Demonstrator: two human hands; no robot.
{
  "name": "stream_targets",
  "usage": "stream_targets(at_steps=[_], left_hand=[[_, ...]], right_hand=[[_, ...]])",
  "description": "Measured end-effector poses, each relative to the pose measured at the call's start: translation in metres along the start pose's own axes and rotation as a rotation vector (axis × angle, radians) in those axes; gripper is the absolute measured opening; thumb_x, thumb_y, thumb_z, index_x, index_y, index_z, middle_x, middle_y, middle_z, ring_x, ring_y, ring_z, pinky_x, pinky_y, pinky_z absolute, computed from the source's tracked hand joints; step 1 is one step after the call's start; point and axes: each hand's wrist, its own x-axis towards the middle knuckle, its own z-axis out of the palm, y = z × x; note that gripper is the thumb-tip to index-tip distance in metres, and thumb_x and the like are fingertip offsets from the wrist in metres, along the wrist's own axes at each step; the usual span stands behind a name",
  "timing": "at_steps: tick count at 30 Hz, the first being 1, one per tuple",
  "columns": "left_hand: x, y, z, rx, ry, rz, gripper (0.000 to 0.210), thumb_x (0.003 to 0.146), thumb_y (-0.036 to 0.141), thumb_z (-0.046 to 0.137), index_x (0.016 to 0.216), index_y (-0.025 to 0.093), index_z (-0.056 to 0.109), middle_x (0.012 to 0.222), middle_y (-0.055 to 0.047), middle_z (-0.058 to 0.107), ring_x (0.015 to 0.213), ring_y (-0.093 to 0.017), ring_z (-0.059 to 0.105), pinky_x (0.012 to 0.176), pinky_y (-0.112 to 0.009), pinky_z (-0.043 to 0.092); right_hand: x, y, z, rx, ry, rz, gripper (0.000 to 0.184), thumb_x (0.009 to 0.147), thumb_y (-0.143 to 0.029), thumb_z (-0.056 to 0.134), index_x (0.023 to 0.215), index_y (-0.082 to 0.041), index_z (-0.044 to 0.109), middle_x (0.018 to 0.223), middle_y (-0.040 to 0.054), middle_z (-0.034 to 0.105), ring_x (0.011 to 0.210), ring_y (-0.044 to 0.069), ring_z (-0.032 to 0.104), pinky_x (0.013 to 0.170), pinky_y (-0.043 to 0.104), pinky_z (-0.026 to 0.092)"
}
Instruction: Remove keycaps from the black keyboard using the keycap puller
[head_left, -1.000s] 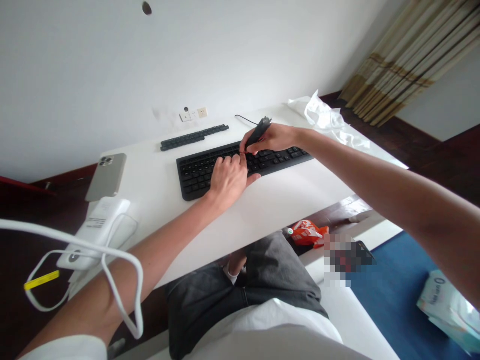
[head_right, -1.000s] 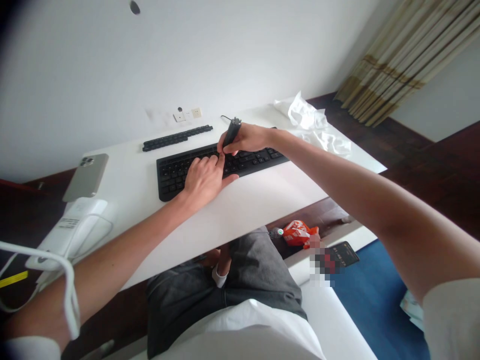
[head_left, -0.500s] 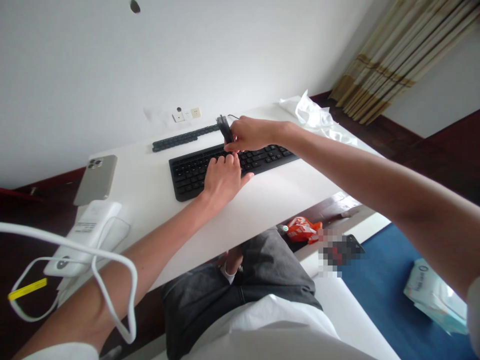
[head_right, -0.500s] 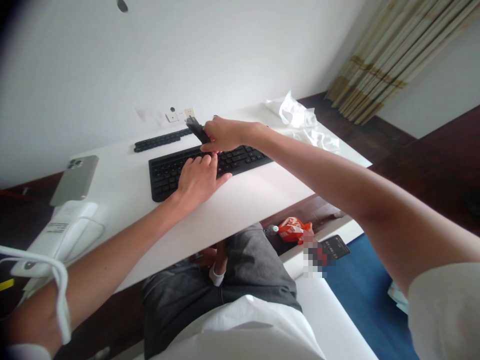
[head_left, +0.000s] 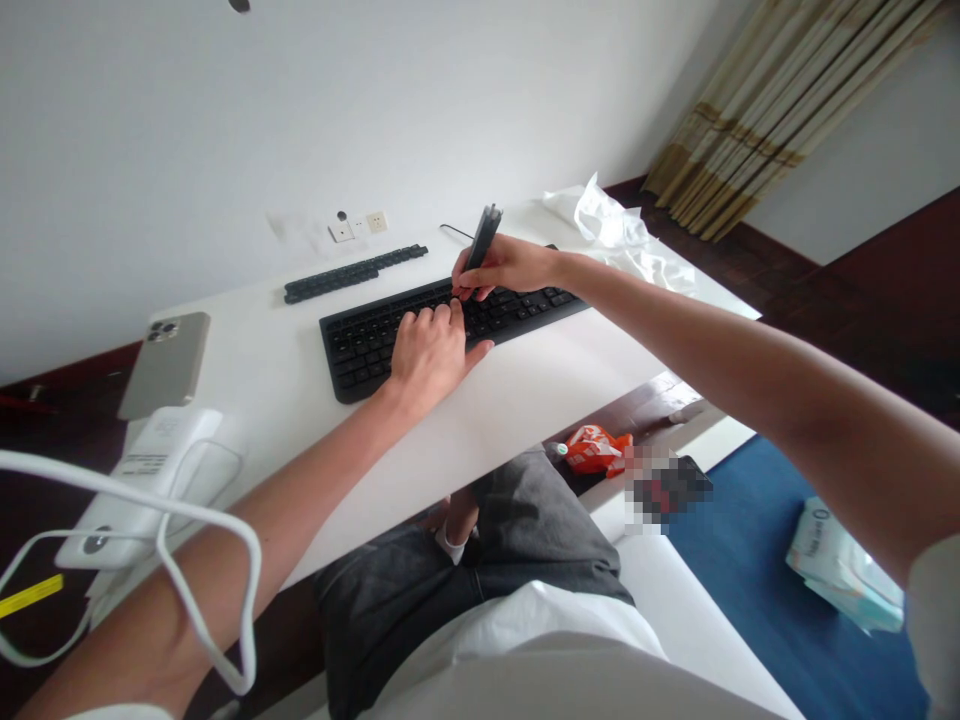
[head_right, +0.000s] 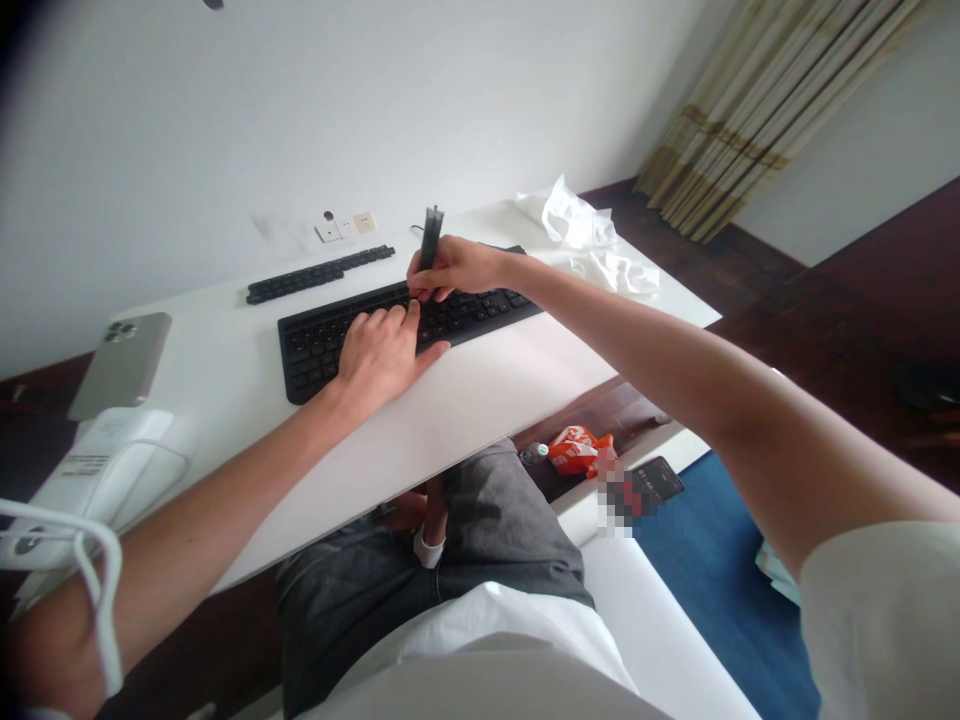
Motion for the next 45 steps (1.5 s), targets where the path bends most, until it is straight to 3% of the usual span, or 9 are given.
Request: stream_targets(at_steps=[5,13,18,26,31,35,40,43,45], left_hand=[[0.0,0.0,0.0,-0.019,0.006,0.001,0.075,0.102,0.059,0.044,0.149,0.001,0.049,0.116,-0.023,0.068,0.109,-0.036,0.061,0.092,-0.044,0.039],[-0.001,0.003,-0.003,0.03,-0.026,-0.013,0.076,0.103,0.062,0.041,0.148,0.002,0.049,0.119,-0.022,0.068,0.107,-0.034,0.061,0.093,-0.043,0.039],[-0.002,0.003,-0.003,0.026,-0.025,-0.009,0.083,0.1,0.065,0.047,0.152,0.002,0.044,0.119,-0.022,0.067,0.108,-0.035,0.06,0.092,-0.044,0.039],[-0.002,0.002,-0.002,-0.018,-0.005,-0.007,0.076,0.098,0.061,0.055,0.147,0.003,0.05,0.113,-0.02,0.068,0.104,-0.033,0.06,0.09,-0.043,0.039],[-0.002,0.003,-0.004,-0.045,-0.015,-0.024,0.08,0.097,0.061,0.057,0.153,0.005,0.045,0.117,-0.02,0.068,0.106,-0.033,0.059,0.091,-0.044,0.04],[-0.001,0.002,-0.006,-0.066,-0.034,-0.029,0.081,0.096,0.062,0.058,0.152,0.006,0.047,0.117,-0.021,0.069,0.107,-0.033,0.061,0.091,-0.043,0.041],[0.004,-0.006,-0.008,-0.107,-0.06,-0.009,0.086,0.093,0.064,0.063,0.152,0.003,0.047,0.115,-0.021,0.071,0.106,-0.033,0.065,0.091,-0.042,0.044],[0.008,-0.012,-0.01,-0.149,-0.087,0.001,0.08,0.094,0.061,0.063,0.15,0.005,0.049,0.114,-0.019,0.073,0.106,-0.032,0.068,0.091,-0.04,0.047],[0.011,-0.017,-0.012,-0.203,-0.102,-0.004,0.069,0.098,0.055,0.06,0.148,0.009,0.052,0.112,-0.015,0.075,0.104,-0.03,0.07,0.088,-0.038,0.049]], right_hand=[[-0.005,-0.001,0.003,-0.081,0.068,-0.042,0.025,0.085,-0.037,0.08,0.098,-0.017,0.072,0.085,0.0029,0.075,0.084,0.018,0.07,0.075,0.03,0.061],[0.019,-0.017,-0.005,-0.394,-0.075,-0.05,0.022,0.08,-0.034,0.084,0.093,-0.017,0.077,0.078,0.0005,0.073,0.088,0.021,0.071,0.077,0.032,0.056],[0.028,-0.017,-0.009,-0.272,-0.096,-0.012,0.022,0.079,-0.036,0.085,0.086,-0.017,0.077,0.075,0.0027,0.073,0.08,0.021,0.072,0.072,0.032,0.059],[-0.004,-0.015,-0.002,0.07,-0.053,0.092,0.025,0.083,-0.04,0.079,0.094,-0.019,0.075,0.094,0.0053,0.078,0.094,0.022,0.073,0.08,0.033,0.063],[-0.015,-0.01,-0.004,0.156,-0.023,0.053,0.021,0.082,-0.037,0.079,0.094,-0.02,0.077,0.097,0.0047,0.078,0.093,0.021,0.072,0.08,0.033,0.062],[0.005,-0.01,-0.004,0.109,-0.02,0.001,0.026,0.085,-0.041,0.078,0.095,-0.017,0.077,0.094,0.0071,0.079,0.088,0.022,0.073,0.076,0.033,0.06],[0.044,-0.001,0.002,-0.042,0.236,-0.085,0.026,0.089,-0.041,0.073,0.094,-0.016,0.075,0.093,0.0085,0.079,0.082,0.021,0.072,0.073,0.031,0.057],[0.047,0.016,0.007,-0.028,0.48,-0.098,0.03,0.094,-0.045,0.065,0.091,-0.016,0.073,0.094,0.0093,0.078,0.082,0.021,0.072,0.072,0.031,0.057],[0.043,0.028,0.009,-0.004,0.524,-0.076,0.035,0.093,-0.05,0.065,0.087,-0.017,0.072,0.09,0.0088,0.078,0.076,0.019,0.071,0.071,0.03,0.057]])
